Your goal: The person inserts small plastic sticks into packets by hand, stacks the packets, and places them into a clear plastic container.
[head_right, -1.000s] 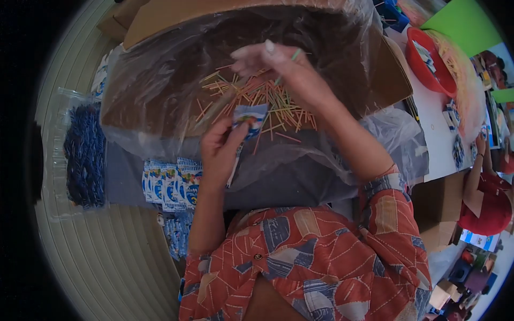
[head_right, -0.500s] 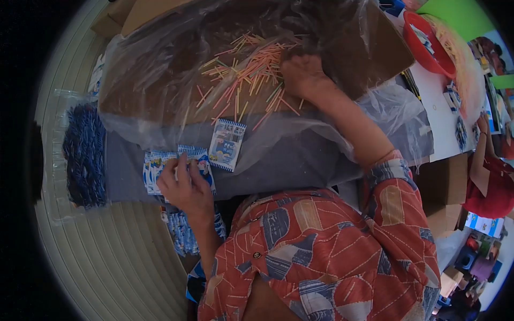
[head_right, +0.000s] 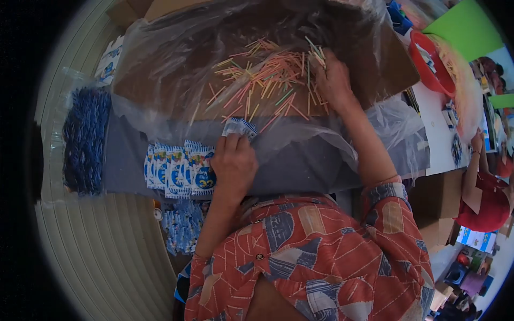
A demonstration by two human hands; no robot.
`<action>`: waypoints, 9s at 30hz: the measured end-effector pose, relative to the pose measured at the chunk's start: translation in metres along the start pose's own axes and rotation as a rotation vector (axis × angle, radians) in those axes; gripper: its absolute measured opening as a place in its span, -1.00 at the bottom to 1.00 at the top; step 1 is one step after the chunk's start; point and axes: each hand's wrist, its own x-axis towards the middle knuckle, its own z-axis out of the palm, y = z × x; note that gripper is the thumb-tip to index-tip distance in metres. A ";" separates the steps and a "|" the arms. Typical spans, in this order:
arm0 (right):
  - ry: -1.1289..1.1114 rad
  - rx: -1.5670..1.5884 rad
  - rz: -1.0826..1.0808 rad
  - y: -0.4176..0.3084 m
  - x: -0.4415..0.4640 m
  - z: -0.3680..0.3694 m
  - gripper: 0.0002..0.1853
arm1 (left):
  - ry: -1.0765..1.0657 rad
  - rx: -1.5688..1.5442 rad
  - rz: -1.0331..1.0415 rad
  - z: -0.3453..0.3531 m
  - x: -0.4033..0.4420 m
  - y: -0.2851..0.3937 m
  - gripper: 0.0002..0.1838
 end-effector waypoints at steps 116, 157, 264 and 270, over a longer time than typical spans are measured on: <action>-0.759 0.683 -0.199 -0.104 0.028 0.007 -0.19 | 0.092 -1.350 -0.175 0.013 0.085 -0.003 -0.84; -0.416 0.705 -0.454 -0.102 -0.028 -0.024 -0.74 | 0.375 -0.881 0.011 -0.020 0.032 -0.011 -0.75; -0.171 0.359 -0.455 0.009 -0.009 0.040 -0.75 | 0.227 -0.009 0.045 0.004 -0.017 -0.018 -0.69; -0.297 0.555 -0.154 -0.002 -0.017 0.031 -0.75 | 0.284 -0.111 0.066 0.004 -0.011 -0.022 -0.79</action>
